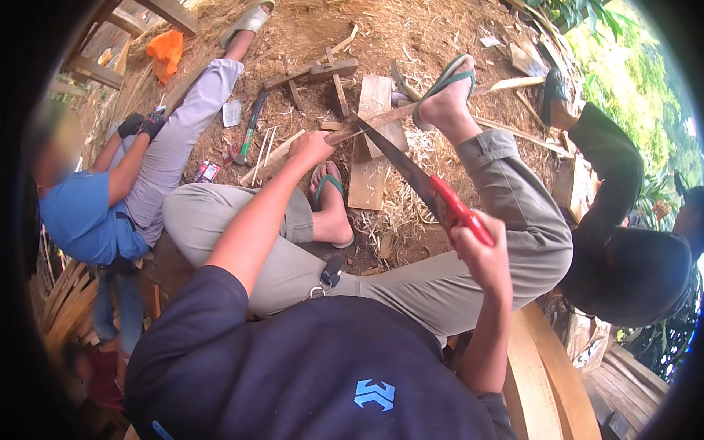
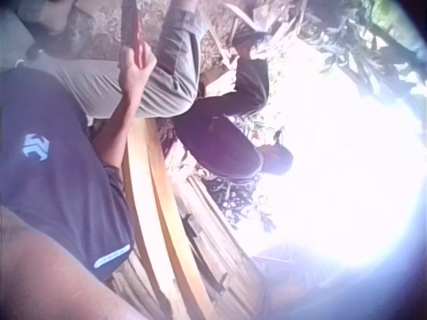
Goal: The person sits on the ground and uses a red hand saw to cut a thin piece of wood resting on a wooden support. The person holds the wood with one hand and saws with the other, producing wood shavings.
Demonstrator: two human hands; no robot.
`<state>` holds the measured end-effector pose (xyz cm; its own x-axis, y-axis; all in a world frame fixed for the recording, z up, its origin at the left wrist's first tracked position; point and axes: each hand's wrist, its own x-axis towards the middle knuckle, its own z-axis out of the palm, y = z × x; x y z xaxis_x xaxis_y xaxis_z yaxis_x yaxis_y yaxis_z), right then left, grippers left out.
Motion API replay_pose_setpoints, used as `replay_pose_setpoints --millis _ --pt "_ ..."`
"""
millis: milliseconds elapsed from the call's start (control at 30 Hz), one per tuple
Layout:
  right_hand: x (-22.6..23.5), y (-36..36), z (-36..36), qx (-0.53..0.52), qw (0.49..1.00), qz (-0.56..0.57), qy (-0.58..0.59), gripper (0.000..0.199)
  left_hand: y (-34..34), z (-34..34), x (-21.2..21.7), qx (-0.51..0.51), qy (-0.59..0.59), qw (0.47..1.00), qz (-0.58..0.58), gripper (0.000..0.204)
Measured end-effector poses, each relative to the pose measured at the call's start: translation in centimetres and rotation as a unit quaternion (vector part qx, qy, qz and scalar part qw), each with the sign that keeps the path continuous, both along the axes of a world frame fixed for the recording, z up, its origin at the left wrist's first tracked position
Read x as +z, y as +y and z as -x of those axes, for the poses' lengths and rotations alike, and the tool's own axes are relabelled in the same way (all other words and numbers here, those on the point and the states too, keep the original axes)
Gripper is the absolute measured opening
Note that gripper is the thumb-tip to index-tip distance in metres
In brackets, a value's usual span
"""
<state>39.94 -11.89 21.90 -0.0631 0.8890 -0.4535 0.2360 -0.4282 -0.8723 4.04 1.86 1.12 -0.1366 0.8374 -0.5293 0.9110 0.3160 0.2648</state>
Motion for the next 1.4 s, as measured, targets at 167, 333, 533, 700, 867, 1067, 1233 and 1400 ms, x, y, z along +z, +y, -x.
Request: replay_pose_setpoints --millis 167,333,533,700,867,1067,1233,1400 --pt "-2.3 3.2 2.7 -0.018 0.999 0.009 0.034 0.013 0.3 -0.3 0.4 0.002 0.006 1.000 -0.007 0.037" --pt "-5.4 1.1 4.4 0.010 1.000 -0.021 -0.017 0.020 0.3 -0.3 -0.6 -0.017 0.006 1.000 -0.008 0.038" --pt "1.1 0.5 0.3 -0.029 0.999 0.001 0.022 0.017 -0.2 0.2 0.4 -0.003 0.037 0.999 0.013 0.043" --pt "-10.9 1.7 5.1 -0.065 0.994 -0.087 0.024 0.019 1.0 -1.2 -0.9 -0.027 0.038 0.999 0.001 0.041" --pt "-5.2 0.7 0.8 -0.041 0.997 0.007 0.068 0.013 0.0 0.1 -0.5 -0.042 0.031 0.999 -0.008 0.037" --pt "-4.8 2.7 2.1 -0.089 0.988 0.031 0.120 0.012 0.3 -0.7 -0.4 -0.023 0.037 0.999 -0.027 0.040" --pt "-8.2 1.7 4.3 -0.054 0.997 -0.043 0.016 0.019 0.2 -1.4 0.1 -0.034 0.037 0.999 -0.011 0.038" --pt "0.3 2.8 -1.5 -0.054 0.995 0.039 0.070 0.012 -0.2 -0.2 0.0 -0.023 0.045 0.999 -0.017 0.041"
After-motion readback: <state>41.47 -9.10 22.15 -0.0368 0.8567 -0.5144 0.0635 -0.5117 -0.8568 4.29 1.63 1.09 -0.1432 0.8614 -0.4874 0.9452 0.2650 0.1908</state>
